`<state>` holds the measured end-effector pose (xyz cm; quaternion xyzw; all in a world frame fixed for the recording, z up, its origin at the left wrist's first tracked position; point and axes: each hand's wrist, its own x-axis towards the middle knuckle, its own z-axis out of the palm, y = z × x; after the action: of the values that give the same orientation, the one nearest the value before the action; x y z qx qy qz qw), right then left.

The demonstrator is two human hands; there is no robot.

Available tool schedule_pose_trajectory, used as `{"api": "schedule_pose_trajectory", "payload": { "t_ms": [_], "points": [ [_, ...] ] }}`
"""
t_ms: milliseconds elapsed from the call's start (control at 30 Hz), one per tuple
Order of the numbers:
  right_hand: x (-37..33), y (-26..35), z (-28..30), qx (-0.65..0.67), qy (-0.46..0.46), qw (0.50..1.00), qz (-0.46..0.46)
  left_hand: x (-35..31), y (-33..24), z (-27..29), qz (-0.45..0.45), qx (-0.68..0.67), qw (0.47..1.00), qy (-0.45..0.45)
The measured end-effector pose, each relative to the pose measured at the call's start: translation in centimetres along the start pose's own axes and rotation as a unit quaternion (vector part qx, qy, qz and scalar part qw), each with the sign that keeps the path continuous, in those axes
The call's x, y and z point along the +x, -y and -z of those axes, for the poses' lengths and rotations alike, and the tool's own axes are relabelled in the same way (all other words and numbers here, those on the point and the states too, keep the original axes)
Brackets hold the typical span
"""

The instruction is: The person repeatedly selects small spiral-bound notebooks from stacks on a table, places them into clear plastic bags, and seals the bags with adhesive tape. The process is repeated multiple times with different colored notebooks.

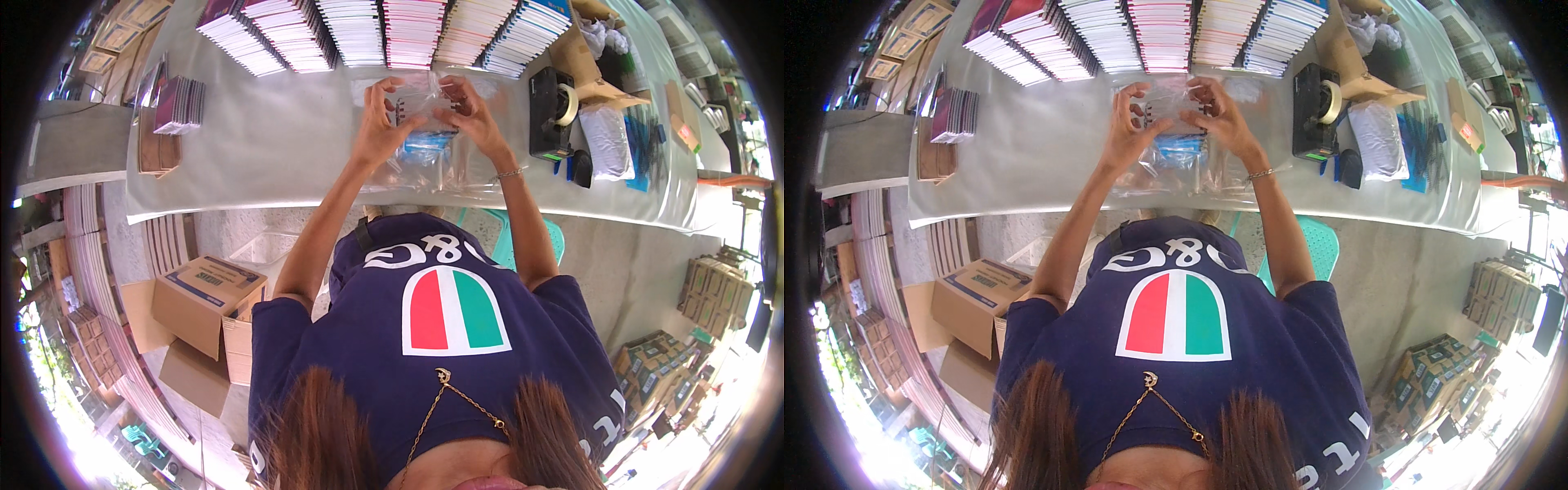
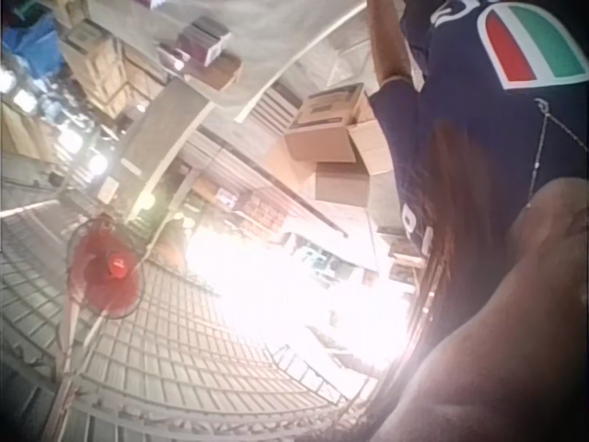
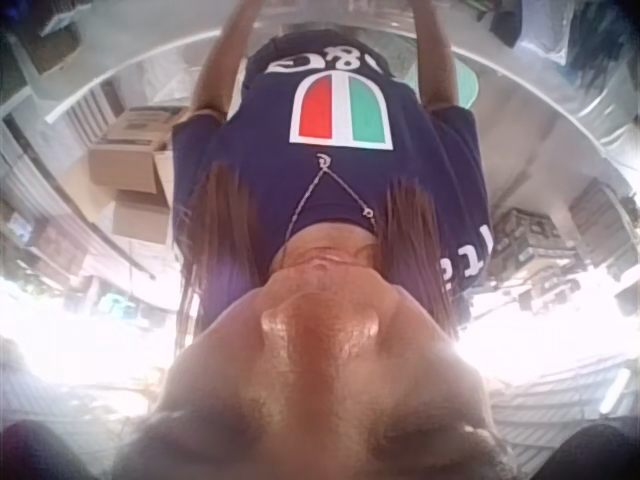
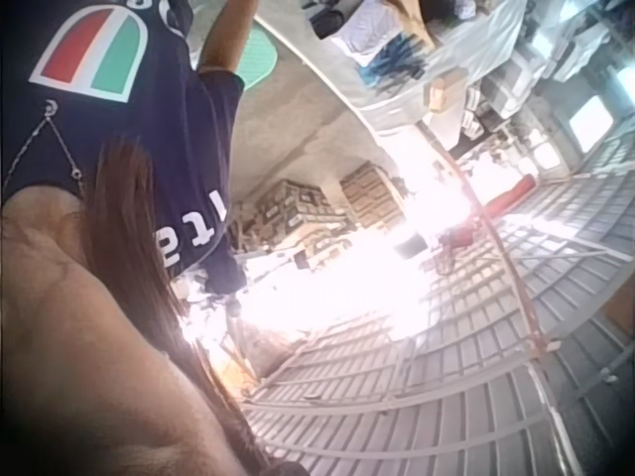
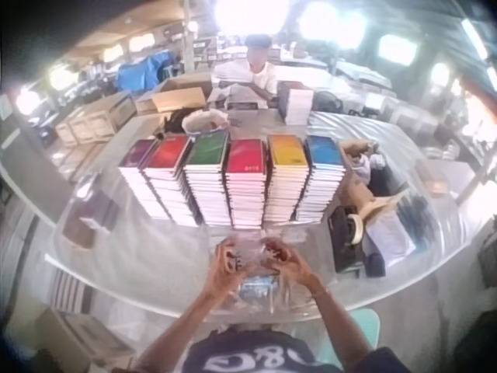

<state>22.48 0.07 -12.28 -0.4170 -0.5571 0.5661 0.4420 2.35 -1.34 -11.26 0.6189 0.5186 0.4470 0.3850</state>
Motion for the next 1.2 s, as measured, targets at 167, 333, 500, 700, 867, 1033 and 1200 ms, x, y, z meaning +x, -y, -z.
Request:
{"api": "schedule_pose_trajectory", "payload": {
  "t_ms": [167,333,500,700,867,1033,1200],
  "points": [
    [0.5,-0.9,0.6,0.039,0.052,0.998,-0.024,0.8,0.0,0.2,0.056,-0.203,0.966,0.148],
    [-0.3,-1.0,-0.4,0.058,0.012,0.998,0.027,1.1,1.0,0.0,0.055,-0.173,0.970,0.159],
    [-0.7,-0.9,-0.6,0.065,0.012,0.998,0.019,1.3,1.2,-0.1,0.069,-0.209,0.966,0.136],
    [-1.3,-0.4,-1.1,0.030,0.008,0.999,0.034,2.3,1.2,1.3,0.063,-0.173,0.964,0.191],
    [-2.1,-0.7,-1.7,0.070,-0.025,0.997,0.016,2.2,-0.5,2.7,-0.184,0.106,0.956,0.203],
    [-2.8,1.1,-1.7,-0.117,-0.039,0.987,0.106,1.6,0.0,2.1,-0.172,0.097,0.961,0.192],
    [-3.9,1.6,-2.0,-0.201,-0.072,0.970,0.114,0.4,-0.6,1.9,-0.181,0.112,0.959,0.187]
  ]
}}
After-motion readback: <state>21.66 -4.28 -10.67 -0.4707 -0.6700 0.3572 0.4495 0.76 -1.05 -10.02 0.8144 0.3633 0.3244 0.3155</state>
